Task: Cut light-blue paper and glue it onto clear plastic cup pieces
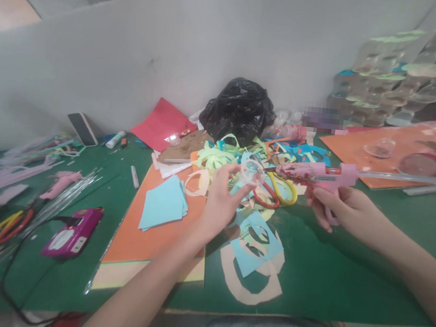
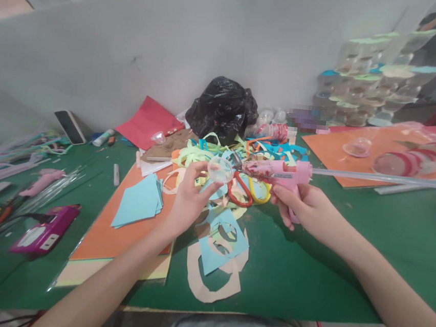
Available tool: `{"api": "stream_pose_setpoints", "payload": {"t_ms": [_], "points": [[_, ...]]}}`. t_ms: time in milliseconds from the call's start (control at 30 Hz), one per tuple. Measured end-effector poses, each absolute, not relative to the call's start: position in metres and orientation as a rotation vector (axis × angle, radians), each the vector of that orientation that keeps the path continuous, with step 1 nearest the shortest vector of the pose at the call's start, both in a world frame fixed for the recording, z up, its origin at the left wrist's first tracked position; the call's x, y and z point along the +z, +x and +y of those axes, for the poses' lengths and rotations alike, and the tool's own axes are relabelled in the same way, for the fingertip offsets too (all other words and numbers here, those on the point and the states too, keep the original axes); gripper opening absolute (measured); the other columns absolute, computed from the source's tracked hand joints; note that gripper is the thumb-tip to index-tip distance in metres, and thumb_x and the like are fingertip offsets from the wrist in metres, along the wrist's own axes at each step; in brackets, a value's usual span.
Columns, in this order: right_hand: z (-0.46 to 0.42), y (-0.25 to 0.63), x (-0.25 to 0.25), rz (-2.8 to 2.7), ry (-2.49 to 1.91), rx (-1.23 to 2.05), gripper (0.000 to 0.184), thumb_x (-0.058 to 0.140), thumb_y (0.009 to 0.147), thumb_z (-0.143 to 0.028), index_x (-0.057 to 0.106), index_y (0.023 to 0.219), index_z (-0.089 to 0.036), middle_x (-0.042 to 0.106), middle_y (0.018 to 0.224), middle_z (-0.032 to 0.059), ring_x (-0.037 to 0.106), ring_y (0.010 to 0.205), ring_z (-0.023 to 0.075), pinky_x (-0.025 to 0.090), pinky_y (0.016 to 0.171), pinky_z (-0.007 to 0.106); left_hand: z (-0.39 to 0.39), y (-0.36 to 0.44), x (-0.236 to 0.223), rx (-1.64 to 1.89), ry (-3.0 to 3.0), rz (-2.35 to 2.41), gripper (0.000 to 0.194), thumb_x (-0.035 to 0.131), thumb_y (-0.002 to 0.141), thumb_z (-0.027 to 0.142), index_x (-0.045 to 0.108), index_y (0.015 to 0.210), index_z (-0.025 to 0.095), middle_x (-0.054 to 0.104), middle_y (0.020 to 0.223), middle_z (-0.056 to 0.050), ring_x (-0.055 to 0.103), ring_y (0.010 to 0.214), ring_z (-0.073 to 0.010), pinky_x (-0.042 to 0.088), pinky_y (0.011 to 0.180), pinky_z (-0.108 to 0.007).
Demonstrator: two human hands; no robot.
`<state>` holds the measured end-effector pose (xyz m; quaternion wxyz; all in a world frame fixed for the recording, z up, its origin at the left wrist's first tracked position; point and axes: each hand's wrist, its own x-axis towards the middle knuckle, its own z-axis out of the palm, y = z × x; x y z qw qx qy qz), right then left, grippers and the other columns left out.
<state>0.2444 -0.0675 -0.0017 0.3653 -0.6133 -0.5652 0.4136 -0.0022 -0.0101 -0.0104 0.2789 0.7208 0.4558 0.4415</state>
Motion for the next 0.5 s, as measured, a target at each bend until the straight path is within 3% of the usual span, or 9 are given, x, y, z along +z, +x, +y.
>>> {"api": "stream_pose_setpoints", "payload": {"t_ms": [500], "points": [[-0.0682,0.2484,-0.0049,-1.472,-1.642,1.054,0.08,0.044,0.064,-0.099,0.055,0.063,-0.02,0.051,0.039,0.0025,0.045,0.04,0.014,0.04,0.049,0.029,-0.0101,-0.0016,-0.0088,1.193,1.909,1.247,0.032,0.068,0.087,0.043,0.056,0.11,0.024,0.062,0.12,-0.006,0.057,0.115,-0.023,0.044,0.099,-0.04]]}}
